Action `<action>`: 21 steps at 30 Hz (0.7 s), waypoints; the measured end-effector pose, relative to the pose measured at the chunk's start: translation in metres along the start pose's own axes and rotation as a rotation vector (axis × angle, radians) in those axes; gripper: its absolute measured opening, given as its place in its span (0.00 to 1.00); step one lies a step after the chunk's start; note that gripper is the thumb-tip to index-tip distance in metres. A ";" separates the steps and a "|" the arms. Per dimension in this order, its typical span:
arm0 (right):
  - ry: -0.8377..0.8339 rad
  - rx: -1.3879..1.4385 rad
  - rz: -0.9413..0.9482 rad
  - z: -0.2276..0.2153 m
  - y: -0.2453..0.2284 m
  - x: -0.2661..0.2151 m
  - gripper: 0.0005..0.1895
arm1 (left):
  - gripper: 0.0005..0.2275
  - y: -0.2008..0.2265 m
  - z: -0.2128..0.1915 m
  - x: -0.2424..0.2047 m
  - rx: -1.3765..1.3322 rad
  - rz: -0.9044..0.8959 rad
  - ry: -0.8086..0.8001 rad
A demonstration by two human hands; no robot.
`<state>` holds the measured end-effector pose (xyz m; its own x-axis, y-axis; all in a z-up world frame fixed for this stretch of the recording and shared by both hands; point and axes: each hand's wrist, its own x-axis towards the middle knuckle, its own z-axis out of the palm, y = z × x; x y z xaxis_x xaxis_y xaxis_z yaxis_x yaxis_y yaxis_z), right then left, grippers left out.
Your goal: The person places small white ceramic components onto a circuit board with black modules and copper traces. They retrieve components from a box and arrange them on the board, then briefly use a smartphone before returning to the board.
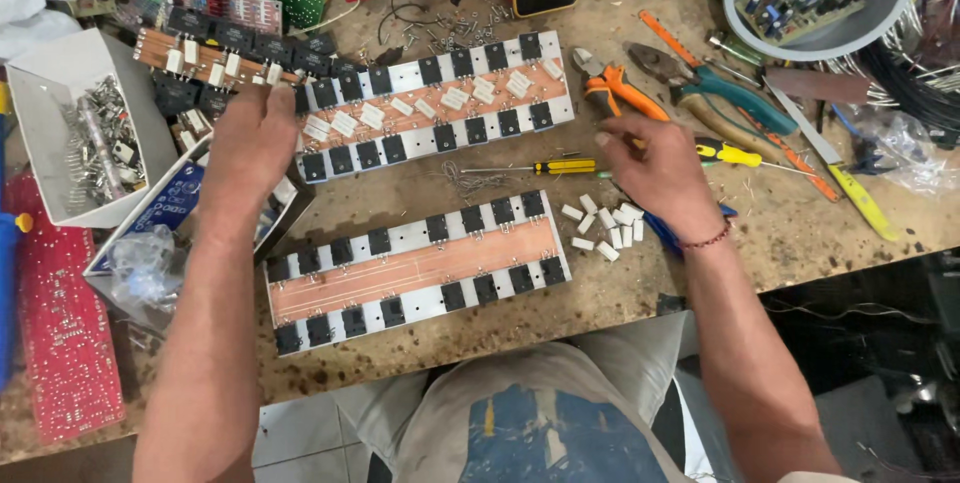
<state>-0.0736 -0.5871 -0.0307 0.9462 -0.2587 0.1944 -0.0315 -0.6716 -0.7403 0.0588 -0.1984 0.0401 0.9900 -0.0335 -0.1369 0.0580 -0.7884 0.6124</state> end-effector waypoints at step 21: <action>0.159 -0.659 0.031 0.050 -0.027 0.177 0.45 | 0.16 0.030 -0.011 -0.008 -0.036 0.015 -0.030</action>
<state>0.1107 -0.5804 -0.0083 0.8844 -0.3495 0.3093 -0.2951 -0.9322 -0.2094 0.0538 -0.2146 0.0685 0.9866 -0.0643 -0.1502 0.0478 -0.7653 0.6419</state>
